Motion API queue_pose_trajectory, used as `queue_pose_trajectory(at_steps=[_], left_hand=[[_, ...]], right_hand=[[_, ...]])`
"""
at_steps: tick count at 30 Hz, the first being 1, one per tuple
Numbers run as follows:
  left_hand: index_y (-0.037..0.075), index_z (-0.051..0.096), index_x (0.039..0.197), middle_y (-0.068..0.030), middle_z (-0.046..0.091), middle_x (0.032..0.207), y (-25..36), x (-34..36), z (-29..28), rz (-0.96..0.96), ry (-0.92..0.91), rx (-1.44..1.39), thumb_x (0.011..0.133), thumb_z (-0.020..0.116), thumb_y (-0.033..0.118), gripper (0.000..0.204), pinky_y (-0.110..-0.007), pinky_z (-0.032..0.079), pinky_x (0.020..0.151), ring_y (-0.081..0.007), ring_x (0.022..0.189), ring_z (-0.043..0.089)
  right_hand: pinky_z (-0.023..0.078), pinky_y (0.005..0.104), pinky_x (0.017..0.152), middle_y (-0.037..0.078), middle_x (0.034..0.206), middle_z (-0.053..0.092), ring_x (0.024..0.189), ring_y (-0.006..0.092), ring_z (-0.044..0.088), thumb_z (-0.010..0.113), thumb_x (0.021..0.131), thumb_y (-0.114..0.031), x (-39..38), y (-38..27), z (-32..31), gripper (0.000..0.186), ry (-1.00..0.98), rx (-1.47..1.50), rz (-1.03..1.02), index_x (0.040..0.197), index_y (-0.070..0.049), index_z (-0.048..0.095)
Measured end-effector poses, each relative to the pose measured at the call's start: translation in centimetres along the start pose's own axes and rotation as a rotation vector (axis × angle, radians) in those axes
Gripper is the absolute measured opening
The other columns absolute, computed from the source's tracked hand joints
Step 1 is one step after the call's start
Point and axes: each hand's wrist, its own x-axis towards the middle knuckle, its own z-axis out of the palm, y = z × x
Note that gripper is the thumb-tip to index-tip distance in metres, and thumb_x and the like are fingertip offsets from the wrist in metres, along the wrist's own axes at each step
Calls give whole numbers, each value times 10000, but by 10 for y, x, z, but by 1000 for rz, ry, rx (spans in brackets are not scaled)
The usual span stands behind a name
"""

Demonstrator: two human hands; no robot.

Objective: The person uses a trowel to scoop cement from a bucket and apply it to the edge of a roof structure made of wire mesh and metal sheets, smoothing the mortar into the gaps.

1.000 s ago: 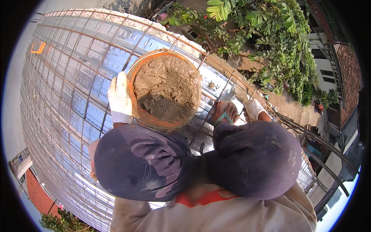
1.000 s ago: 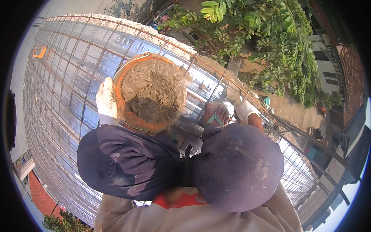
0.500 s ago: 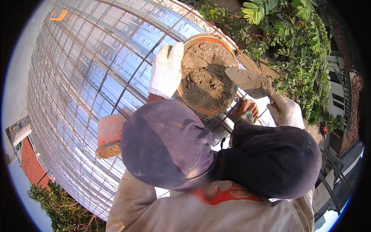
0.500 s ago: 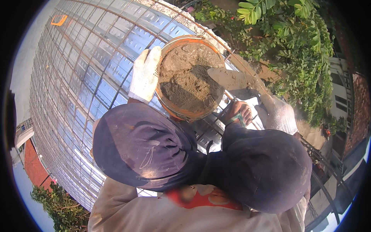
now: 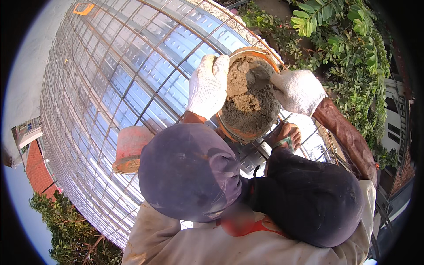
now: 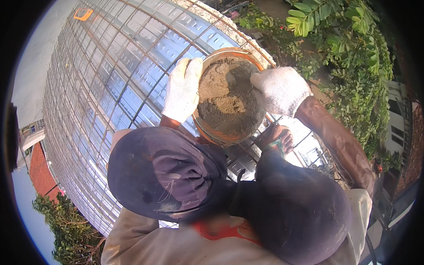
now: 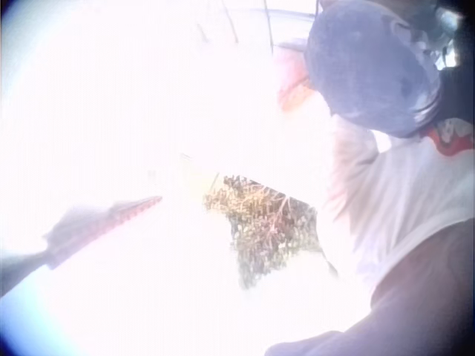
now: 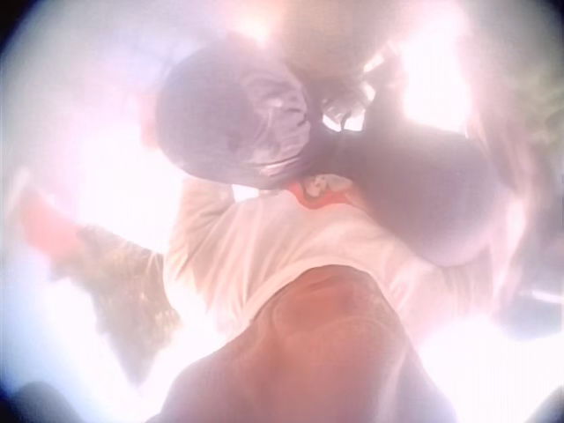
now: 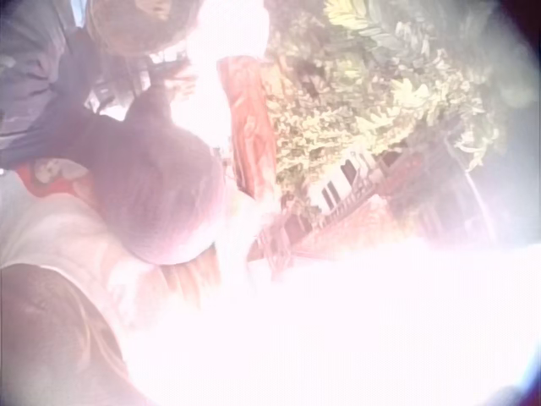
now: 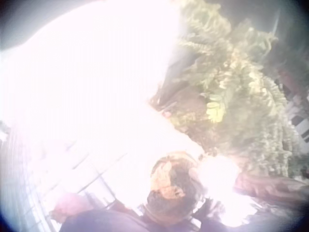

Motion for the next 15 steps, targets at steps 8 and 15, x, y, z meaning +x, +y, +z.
queue_pose_trajectory(at_steps=[8,15], left_hand=[[-4,633,1234,-274,618,1058,2,0,5,-72,94,11,1027,531,85,247,-521,505,845,-485,971,618],[35,629,1306,-259,656,1179,-35,-5,6,367,235,379,960,521,0,365,-499,529,888,-468,1028,640]], right_hand=[[546,507,644,157,811,645,748,404,685,704,915,-198,-38,-51,0,167,-118,73,204,950,-69,604],[534,469,619,161,735,655,699,394,681,754,924,-255,-69,-51,16,221,-94,531,177,901,-63,647]])
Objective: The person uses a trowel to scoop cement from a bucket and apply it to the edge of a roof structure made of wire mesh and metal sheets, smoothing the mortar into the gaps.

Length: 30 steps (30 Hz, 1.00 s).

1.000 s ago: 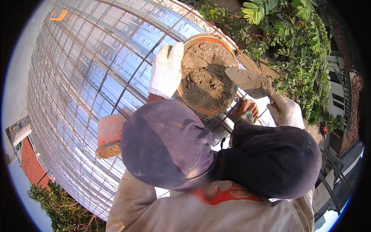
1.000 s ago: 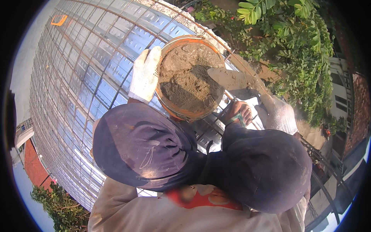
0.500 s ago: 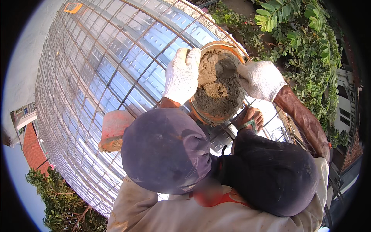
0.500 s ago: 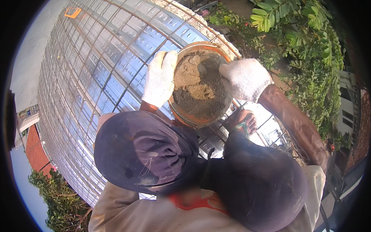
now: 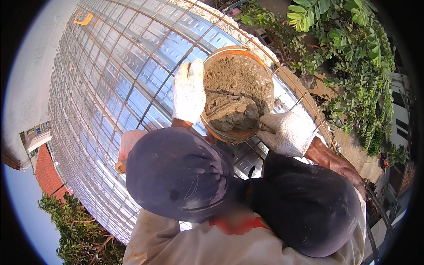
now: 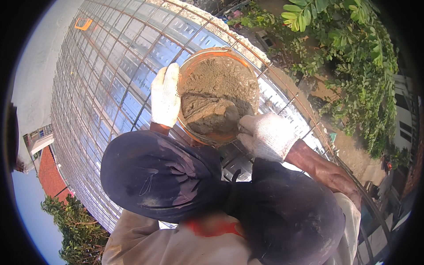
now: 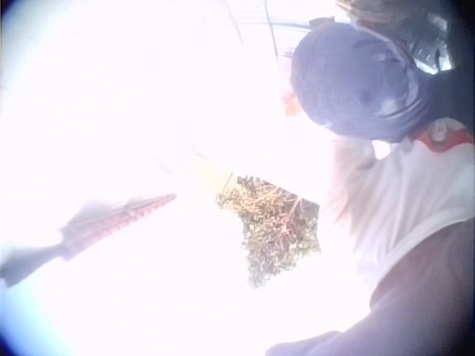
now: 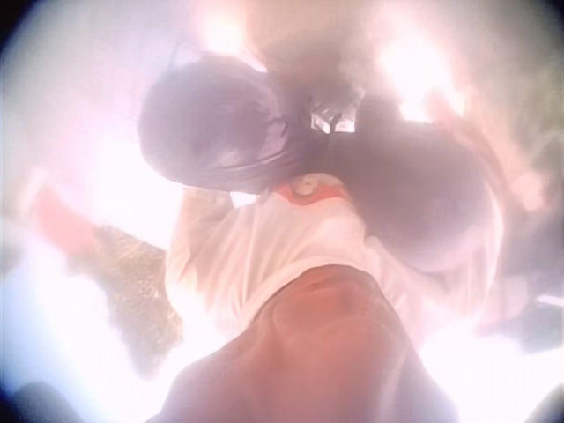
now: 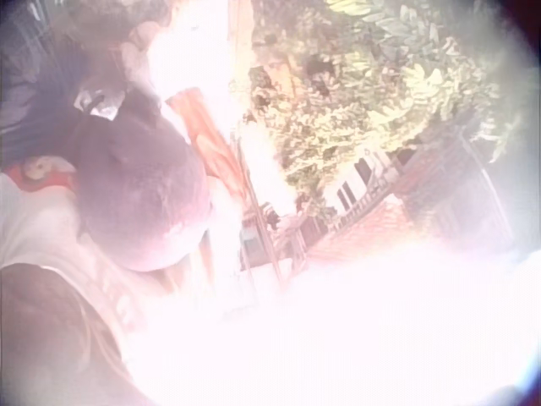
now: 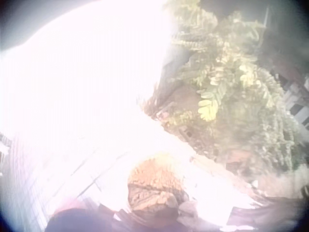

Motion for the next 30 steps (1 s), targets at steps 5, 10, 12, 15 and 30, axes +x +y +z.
queue_pose_trajectory(at_steps=[5,10,12,15,30], left_hand=[[-30,659,1280,-168,685,1111,10,11,-16,-775,-112,-642,1088,571,306,397,-369,506,925,-243,1010,639],[-25,696,1197,-55,660,979,-11,2,-21,-780,-55,-687,1098,567,398,453,-330,477,848,-147,912,564],[-11,705,1184,-38,645,958,-34,-10,-37,-753,-74,-458,1101,560,402,445,-324,472,838,-144,889,549],[6,713,1168,-16,615,919,-58,-19,-22,-828,-69,-610,1102,554,413,442,-312,463,820,-135,858,525],[12,670,1138,13,582,978,-49,-20,-28,-943,7,-802,1103,576,421,421,-283,452,831,-94,907,514]], right_hand=[[577,440,667,145,802,705,720,323,726,743,932,-251,-10,21,-5,239,-111,282,21,1076,-61,727],[602,392,707,120,894,733,764,232,744,713,948,-199,-21,37,-36,246,-55,490,224,1147,-57,740],[532,381,729,119,805,667,747,196,638,698,928,-152,-12,54,-47,183,99,434,156,1030,-1,717],[502,351,683,69,810,626,732,137,580,648,972,-161,-10,71,-75,203,297,326,269,1066,4,718],[573,441,811,232,987,743,887,393,739,644,972,-219,37,213,-51,348,481,-34,384,1234,10,653]])
